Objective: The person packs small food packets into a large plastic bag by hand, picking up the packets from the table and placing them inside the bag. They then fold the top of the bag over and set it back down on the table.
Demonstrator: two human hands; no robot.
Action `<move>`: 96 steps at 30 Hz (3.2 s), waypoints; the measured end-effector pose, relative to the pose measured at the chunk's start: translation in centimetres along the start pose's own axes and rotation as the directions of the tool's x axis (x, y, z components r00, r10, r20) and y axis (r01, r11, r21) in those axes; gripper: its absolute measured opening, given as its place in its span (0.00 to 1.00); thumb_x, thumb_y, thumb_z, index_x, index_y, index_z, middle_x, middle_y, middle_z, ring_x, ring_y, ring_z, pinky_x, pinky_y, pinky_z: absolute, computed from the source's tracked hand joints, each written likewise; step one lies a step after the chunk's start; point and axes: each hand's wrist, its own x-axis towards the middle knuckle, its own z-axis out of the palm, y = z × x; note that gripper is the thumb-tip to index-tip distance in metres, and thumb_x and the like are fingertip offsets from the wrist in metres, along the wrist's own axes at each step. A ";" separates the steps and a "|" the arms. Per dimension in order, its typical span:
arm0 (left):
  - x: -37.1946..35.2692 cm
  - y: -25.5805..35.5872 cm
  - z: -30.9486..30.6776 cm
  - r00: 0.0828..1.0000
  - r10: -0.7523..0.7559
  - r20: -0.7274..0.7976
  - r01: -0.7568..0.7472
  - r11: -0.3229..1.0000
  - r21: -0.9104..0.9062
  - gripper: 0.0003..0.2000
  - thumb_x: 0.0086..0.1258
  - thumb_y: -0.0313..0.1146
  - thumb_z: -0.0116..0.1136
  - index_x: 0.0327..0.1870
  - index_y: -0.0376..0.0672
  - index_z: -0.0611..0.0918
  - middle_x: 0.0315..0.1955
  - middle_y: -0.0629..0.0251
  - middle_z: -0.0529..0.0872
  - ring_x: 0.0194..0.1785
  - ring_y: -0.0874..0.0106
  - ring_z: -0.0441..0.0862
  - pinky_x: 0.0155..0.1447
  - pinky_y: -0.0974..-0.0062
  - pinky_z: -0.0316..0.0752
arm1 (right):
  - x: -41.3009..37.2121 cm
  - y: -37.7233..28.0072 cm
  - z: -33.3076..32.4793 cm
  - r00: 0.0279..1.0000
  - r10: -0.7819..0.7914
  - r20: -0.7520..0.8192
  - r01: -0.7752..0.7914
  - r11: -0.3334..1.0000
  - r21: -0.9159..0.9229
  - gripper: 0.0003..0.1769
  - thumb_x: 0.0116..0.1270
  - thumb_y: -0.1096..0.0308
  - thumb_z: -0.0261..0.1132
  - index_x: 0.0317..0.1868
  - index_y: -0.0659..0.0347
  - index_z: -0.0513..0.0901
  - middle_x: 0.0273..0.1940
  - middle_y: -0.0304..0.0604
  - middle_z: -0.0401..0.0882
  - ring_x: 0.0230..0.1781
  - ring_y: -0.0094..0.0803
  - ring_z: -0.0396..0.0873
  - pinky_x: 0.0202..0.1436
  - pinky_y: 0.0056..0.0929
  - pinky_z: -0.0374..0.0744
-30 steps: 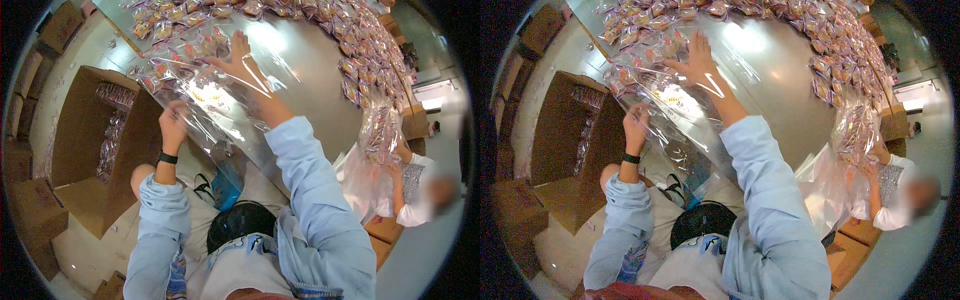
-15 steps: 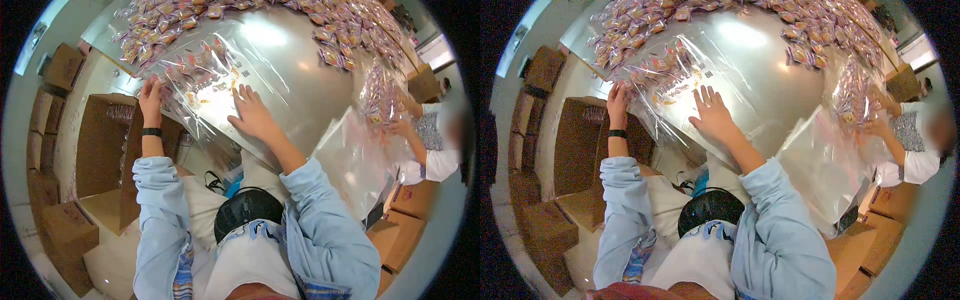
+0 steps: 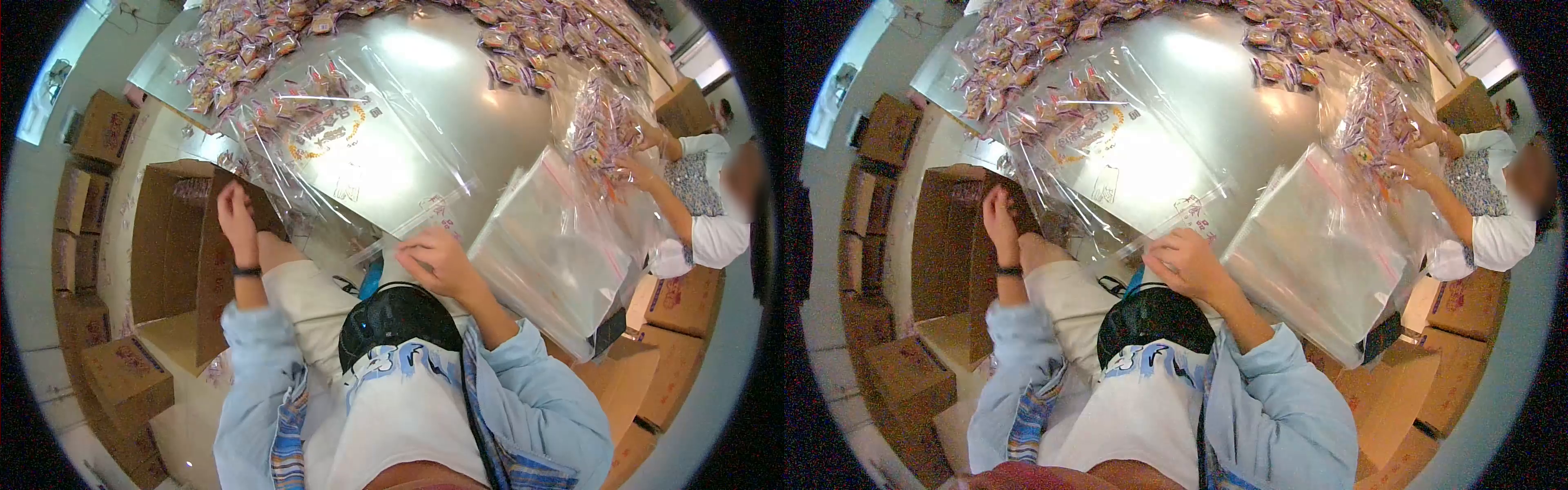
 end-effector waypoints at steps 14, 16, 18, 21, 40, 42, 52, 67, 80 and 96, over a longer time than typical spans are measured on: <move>-26.9 12.2 -0.1 0.752 0.170 0.637 -0.256 0.966 0.045 0.09 0.64 0.20 0.60 0.45 0.35 0.82 0.44 0.50 0.81 0.45 0.56 0.81 0.50 0.65 0.77 | -2.9 -5.7 6.6 0.855 -0.016 0.519 -0.073 0.986 0.151 0.11 0.49 0.62 0.67 0.26 0.62 0.83 0.29 0.53 0.82 0.33 0.58 0.81 0.38 0.54 0.79; -27.5 12.6 -1.1 0.758 0.032 0.652 -0.171 0.974 0.151 0.10 0.62 0.23 0.65 0.44 0.35 0.82 0.43 0.51 0.82 0.46 0.58 0.82 0.50 0.66 0.78 | -3.2 -5.0 7.7 0.808 -0.067 0.586 -0.008 0.992 0.125 0.12 0.49 0.63 0.67 0.32 0.62 0.83 0.33 0.53 0.83 0.36 0.55 0.81 0.40 0.51 0.79; -28.4 11.8 -2.4 0.764 -0.144 0.628 -0.052 0.958 0.283 0.11 0.61 0.24 0.68 0.44 0.35 0.82 0.42 0.51 0.83 0.45 0.59 0.82 0.50 0.66 0.78 | -3.3 -5.6 8.2 0.753 -0.088 0.652 0.073 0.996 0.049 0.12 0.52 0.65 0.67 0.37 0.59 0.83 0.39 0.48 0.84 0.40 0.50 0.81 0.45 0.46 0.79; -28.8 11.1 -3.5 0.748 0.180 0.638 -0.414 0.879 0.236 0.11 0.61 0.26 0.70 0.43 0.35 0.82 0.39 0.54 0.82 0.44 0.65 0.82 0.48 0.71 0.77 | -3.6 -7.5 7.7 0.806 -0.119 0.579 0.104 0.993 0.059 0.11 0.51 0.66 0.66 0.35 0.60 0.84 0.37 0.49 0.83 0.41 0.50 0.80 0.46 0.47 0.78; -31.6 10.3 -2.5 0.822 0.025 0.569 -0.149 0.974 0.172 0.08 0.67 0.30 0.69 0.38 0.38 0.81 0.25 0.64 0.80 0.27 0.70 0.75 0.35 0.74 0.71 | -5.6 -6.5 5.7 0.729 -0.169 0.663 -0.208 0.868 0.451 0.11 0.62 0.69 0.70 0.42 0.64 0.87 0.44 0.49 0.87 0.46 0.42 0.83 0.54 0.37 0.78; -30.6 9.6 -3.3 0.745 -0.017 0.666 -0.240 0.926 0.292 0.08 0.67 0.30 0.70 0.37 0.39 0.81 0.25 0.64 0.79 0.27 0.71 0.75 0.35 0.75 0.72 | -5.0 -6.6 5.1 0.766 -0.181 0.617 -0.236 0.813 0.533 0.11 0.61 0.70 0.70 0.43 0.64 0.88 0.46 0.49 0.87 0.47 0.42 0.83 0.55 0.36 0.78; -26.1 9.5 -2.7 0.758 0.028 0.652 -0.216 0.953 0.210 0.14 0.60 0.26 0.76 0.30 0.41 0.76 0.22 0.69 0.77 0.26 0.72 0.75 0.30 0.74 0.67 | -1.2 -5.0 4.6 0.769 -0.201 0.606 -0.257 0.771 0.582 0.17 0.66 0.69 0.64 0.54 0.64 0.85 0.53 0.51 0.85 0.48 0.44 0.84 0.56 0.37 0.80; -13.6 6.5 -6.1 0.906 0.140 0.399 -0.299 0.879 0.371 0.12 0.59 0.26 0.73 0.35 0.39 0.78 0.36 0.56 0.80 0.39 0.59 0.76 0.43 0.66 0.69 | 14.1 -1.2 -7.5 0.934 0.324 -0.150 -0.252 0.896 0.365 0.18 0.67 0.70 0.70 0.57 0.57 0.84 0.57 0.44 0.85 0.62 0.36 0.78 0.70 0.37 0.72; -12.4 -2.2 -7.7 0.939 -0.237 0.248 -0.157 0.344 0.926 0.27 0.65 0.49 0.65 0.64 0.48 0.78 0.74 0.55 0.68 0.79 0.49 0.57 0.78 0.39 0.51 | 18.7 29.9 -10.7 0.738 0.244 -0.628 -0.674 0.307 -0.672 0.36 0.70 0.40 0.61 0.70 0.53 0.75 0.74 0.56 0.62 0.76 0.57 0.58 0.76 0.67 0.57; -13.2 -3.7 -5.6 0.967 -0.137 0.216 -0.141 0.420 0.896 0.13 0.67 0.41 0.62 0.50 0.51 0.85 0.70 0.62 0.75 0.78 0.52 0.61 0.78 0.40 0.49 | 16.8 30.1 -10.1 0.657 0.148 -0.740 -0.683 0.531 -0.501 0.51 0.52 0.38 0.77 0.70 0.59 0.74 0.70 0.57 0.67 0.72 0.55 0.64 0.74 0.52 0.65</move>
